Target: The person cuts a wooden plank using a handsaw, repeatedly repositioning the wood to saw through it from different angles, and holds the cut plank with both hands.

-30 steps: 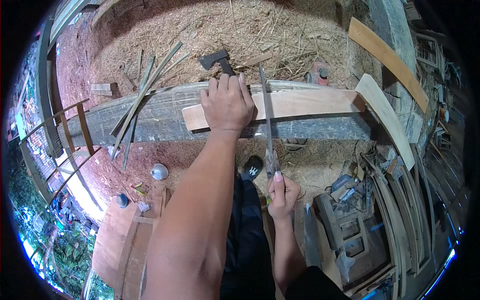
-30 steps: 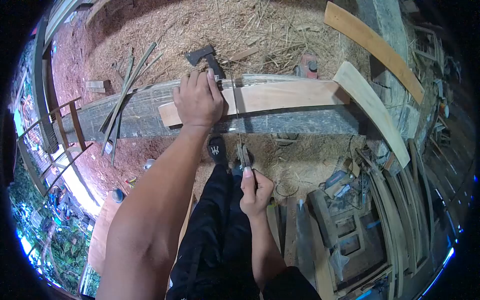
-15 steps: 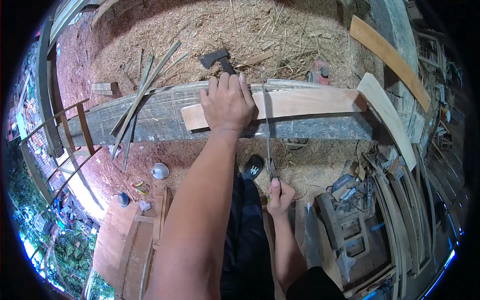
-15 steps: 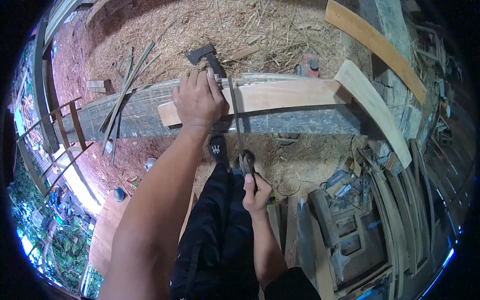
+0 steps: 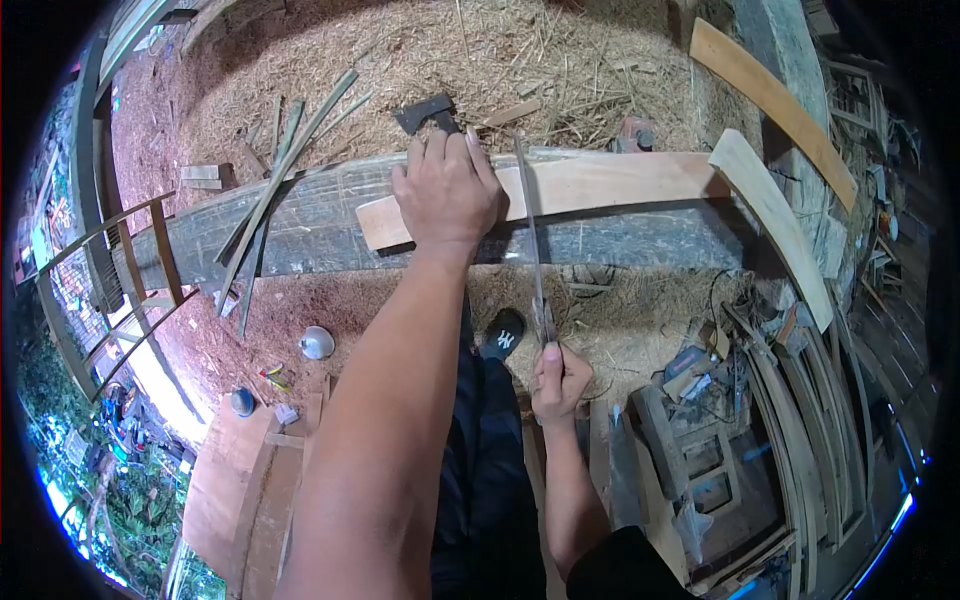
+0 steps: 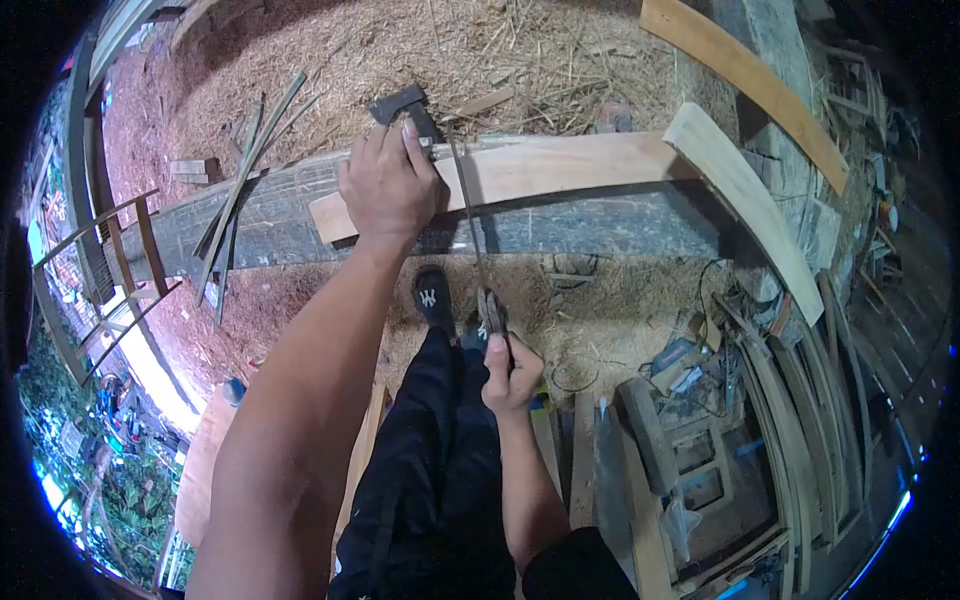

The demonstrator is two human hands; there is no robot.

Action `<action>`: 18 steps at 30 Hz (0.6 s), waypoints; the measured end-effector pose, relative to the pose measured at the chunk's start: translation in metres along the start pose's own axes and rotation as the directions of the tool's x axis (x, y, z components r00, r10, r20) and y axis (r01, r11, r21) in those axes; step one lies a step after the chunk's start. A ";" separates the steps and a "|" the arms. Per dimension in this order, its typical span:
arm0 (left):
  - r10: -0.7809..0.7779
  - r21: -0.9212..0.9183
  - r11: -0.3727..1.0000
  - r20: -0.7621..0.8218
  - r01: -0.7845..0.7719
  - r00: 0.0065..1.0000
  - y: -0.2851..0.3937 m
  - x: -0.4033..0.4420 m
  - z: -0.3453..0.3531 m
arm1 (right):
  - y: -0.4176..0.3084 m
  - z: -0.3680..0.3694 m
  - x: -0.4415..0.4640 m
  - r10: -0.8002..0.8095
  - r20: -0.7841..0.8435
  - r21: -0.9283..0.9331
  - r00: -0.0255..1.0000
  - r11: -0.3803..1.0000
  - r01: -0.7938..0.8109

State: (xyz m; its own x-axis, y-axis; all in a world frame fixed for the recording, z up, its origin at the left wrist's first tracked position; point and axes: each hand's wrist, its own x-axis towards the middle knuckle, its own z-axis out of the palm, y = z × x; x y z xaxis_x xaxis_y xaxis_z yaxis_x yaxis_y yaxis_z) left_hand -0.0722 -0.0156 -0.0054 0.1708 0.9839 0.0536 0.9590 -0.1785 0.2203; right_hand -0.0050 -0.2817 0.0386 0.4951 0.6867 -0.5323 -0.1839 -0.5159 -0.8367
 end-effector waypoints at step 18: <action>0.003 -0.024 1.000 -0.044 -0.004 0.999 0.002 0.003 0.001 | -0.011 0.001 0.019 -0.028 0.008 0.003 1.000 1.000 0.027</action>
State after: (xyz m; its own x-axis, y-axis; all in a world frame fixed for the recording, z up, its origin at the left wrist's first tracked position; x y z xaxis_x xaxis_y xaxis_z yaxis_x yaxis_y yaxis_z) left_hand -0.0691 -0.0129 -0.0060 0.1638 0.9817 0.0976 0.9525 -0.1831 0.2433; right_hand 0.0054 -0.2618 0.0375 0.4931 0.7047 -0.5101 -0.1724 -0.4955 -0.8513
